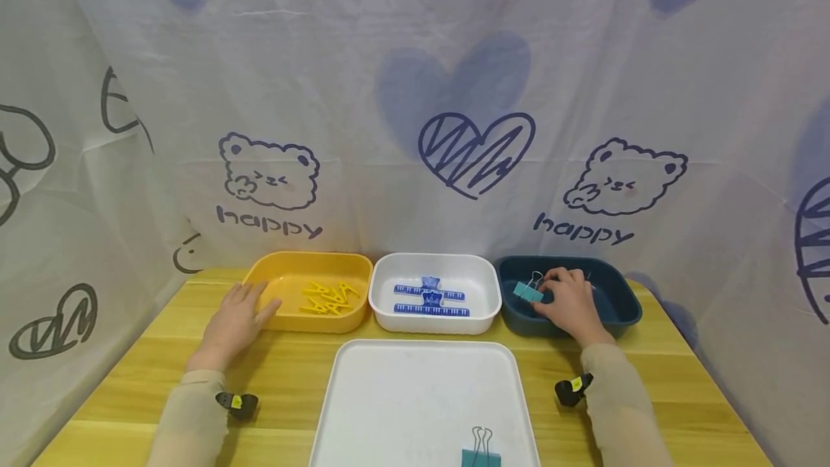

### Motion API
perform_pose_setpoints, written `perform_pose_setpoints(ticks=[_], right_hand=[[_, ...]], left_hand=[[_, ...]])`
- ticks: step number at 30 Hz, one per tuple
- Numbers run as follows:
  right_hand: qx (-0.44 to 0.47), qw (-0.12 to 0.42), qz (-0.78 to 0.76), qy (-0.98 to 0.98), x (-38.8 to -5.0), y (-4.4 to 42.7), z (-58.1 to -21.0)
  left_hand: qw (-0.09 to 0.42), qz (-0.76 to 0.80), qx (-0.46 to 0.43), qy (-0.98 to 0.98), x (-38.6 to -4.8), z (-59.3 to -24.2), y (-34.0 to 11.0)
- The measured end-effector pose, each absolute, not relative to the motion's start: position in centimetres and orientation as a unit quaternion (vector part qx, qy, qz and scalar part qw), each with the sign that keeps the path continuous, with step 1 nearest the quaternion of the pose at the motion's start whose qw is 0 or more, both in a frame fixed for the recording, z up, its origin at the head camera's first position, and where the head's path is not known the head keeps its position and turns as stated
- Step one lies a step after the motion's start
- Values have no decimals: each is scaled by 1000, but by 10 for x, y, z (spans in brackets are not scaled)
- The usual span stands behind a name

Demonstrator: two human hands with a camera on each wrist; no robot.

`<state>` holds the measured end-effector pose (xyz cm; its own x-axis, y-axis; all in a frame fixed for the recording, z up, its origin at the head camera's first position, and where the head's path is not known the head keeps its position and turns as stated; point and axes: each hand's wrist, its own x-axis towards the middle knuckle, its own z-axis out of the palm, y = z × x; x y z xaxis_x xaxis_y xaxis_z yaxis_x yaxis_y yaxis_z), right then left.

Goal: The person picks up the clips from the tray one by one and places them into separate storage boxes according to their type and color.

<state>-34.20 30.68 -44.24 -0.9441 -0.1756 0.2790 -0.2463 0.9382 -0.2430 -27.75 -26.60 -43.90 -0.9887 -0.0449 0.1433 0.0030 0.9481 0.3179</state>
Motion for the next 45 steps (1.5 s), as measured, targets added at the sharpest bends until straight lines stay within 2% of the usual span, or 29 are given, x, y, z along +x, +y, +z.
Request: perform_pose_setpoints(ticks=[11,16,24,45], right_hand=[[111,47,141,-983,-361,306,-444],[121,27,134,-983,-366,306,-445],[118,11,122,-985,-370,304,-444],[109,12,113,-987,-374,301,-444]], left_hand=[[71,-157,11,-985,-276,-438,-265],[72,-158,10,-985,-276,-438,-266],[73,-162,10,-984,-275,-437,-265],[79,-163,13,-983,-277,-440,-266]])
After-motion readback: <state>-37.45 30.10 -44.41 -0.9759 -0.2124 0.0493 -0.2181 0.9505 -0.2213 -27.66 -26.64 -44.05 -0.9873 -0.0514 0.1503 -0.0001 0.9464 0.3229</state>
